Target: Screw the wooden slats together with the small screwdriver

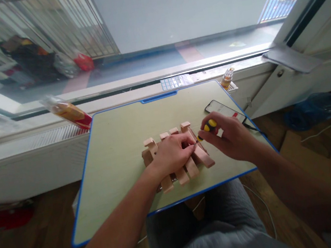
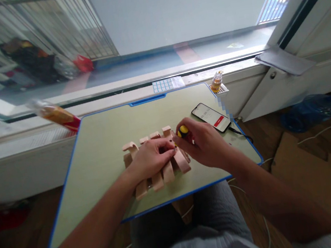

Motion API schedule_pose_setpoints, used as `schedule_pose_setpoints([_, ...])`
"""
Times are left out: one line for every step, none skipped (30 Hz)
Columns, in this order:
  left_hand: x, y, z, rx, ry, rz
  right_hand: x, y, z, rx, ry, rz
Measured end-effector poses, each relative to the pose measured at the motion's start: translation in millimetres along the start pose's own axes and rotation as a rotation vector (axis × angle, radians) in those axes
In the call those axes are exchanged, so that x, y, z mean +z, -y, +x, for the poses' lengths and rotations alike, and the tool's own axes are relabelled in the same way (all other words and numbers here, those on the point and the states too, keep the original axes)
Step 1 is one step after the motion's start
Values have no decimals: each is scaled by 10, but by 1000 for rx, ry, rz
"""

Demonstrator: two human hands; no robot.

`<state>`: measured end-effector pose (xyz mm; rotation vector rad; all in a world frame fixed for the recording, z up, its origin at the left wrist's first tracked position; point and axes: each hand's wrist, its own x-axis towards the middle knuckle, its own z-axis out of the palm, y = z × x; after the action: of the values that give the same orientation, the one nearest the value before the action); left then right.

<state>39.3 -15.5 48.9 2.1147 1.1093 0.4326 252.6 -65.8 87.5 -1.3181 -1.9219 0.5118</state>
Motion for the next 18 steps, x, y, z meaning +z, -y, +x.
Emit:
schedule_pose_setpoints([-8,-9,0,9,-1,9,-5,13,19,-7,22,-13])
schedule_pose_setpoints([-16,-18,0,18,-3,14,-8,26,38,-14,45,-28])
schedule_pose_setpoints([-21,-23,1,26,-6,17,-10,38,56,-20,62,-44])
schedule_pose_setpoints([-25,-26,3,32,-7,19,-11,49,73,-26,77,-61])
schedule_pose_setpoints([-25,-26,5,36,-7,20,-9,57,88,-33,91,-77])
schedule_pose_setpoints([-24,-22,8,39,-5,22,-5,64,100,-39,100,-90])
schedule_pose_setpoints([-22,-17,11,42,-5,27,1,69,110,-46,106,-97])
schedule_pose_setpoints([-18,-10,14,44,-5,32,8,72,117,-52,110,-98])
schedule_pose_setpoints([-14,-3,16,46,-6,36,16,73,122,-58,112,-95])
schedule_pose_setpoints([-11,4,19,48,-6,41,24,73,126,-62,113,-90])
schedule_pose_setpoints([-7,9,21,49,-7,46,32,72,128,-66,111,-85])
schedule_pose_setpoints([-5,12,23,52,-6,48,38,70,129,-69,111,-81])
schedule_pose_setpoints([-2,13,25,57,-5,48,44,67,130,-73,112,-80])
schedule_pose_setpoints([-1,13,27,61,-3,48,48,63,130,-77,112,-80])
schedule_pose_setpoints([0,12,30,64,-1,49,51,58,132,-81,115,-80])
schedule_pose_setpoints([1,10,32,65,1,51,54,53,134,-85,120,-80])
schedule_pose_setpoints([2,8,35,63,2,55,56,48,138,-87,124,-79])
schedule_pose_setpoints([2,7,37,58,3,61,58,45,144,-88,131,-77])
